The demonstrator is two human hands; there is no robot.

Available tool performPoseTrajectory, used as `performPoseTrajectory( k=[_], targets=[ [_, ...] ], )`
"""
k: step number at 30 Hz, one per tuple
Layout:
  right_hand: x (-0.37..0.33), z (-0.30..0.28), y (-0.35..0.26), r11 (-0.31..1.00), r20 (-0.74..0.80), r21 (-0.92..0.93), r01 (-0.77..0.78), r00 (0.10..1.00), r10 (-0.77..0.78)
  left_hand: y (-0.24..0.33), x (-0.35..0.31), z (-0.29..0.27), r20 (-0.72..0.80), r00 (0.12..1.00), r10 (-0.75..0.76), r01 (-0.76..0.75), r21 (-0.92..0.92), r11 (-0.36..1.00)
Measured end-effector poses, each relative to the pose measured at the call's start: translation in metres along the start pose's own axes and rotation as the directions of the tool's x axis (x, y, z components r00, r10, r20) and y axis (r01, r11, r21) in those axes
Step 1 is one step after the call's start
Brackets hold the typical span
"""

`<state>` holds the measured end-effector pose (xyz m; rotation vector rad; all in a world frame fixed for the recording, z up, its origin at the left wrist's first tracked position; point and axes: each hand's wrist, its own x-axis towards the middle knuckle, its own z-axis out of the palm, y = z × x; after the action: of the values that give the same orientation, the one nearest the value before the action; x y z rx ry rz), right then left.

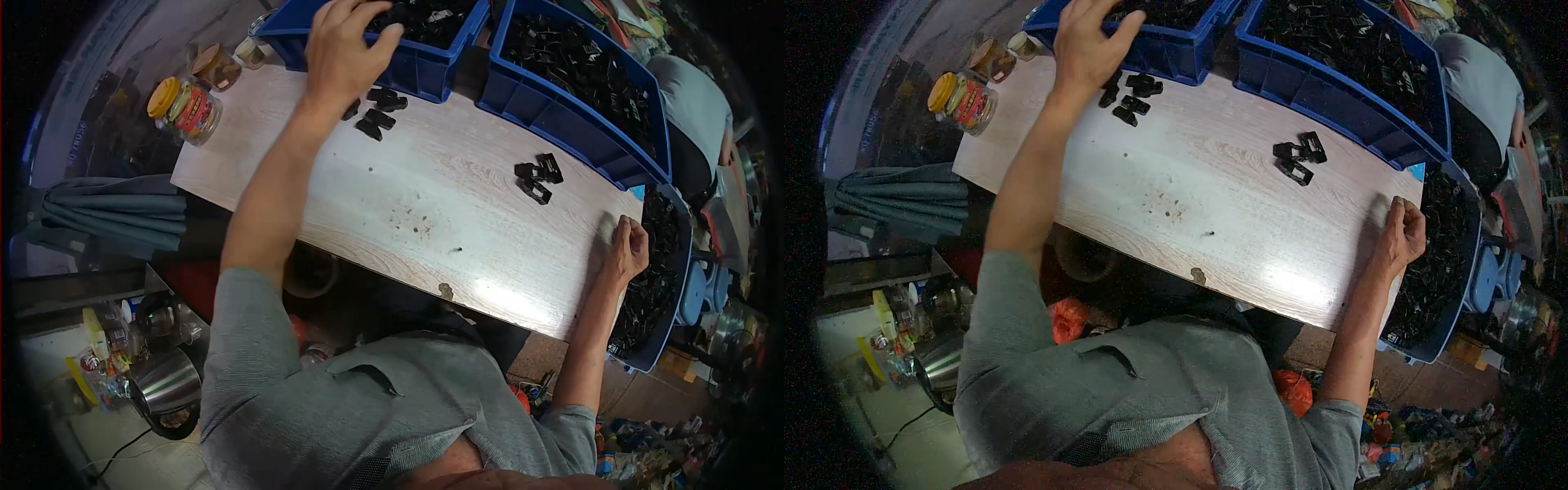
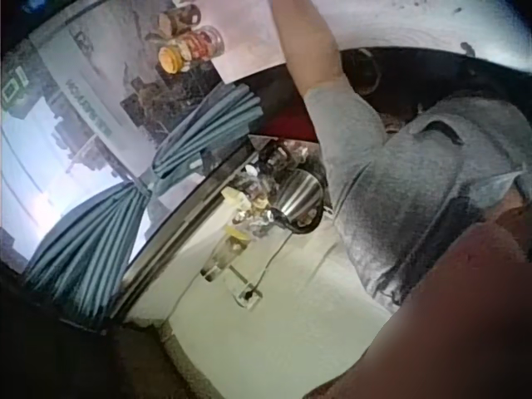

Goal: Assembling small black plastic components at a workbench.

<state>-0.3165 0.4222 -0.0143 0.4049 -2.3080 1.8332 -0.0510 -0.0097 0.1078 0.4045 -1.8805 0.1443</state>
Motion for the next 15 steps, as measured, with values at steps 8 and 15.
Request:
performPoseTrajectory(
  k=[8,15],
  targets=[
    [0.000,0.003,-0.002,0.997,0.012,0.072,0.009,1.000,-0.010,-0.042,0.065,0.065,0.934,0.322,-0.155,0.195,0.095,0.976],
    [-0.002,0.001,-0.008,0.998,-0.006,0.051,-0.027,1.000,0.027,-0.050,0.074,0.104,0.929,0.163,-0.333,0.225,0.293,0.929]
  ],
)
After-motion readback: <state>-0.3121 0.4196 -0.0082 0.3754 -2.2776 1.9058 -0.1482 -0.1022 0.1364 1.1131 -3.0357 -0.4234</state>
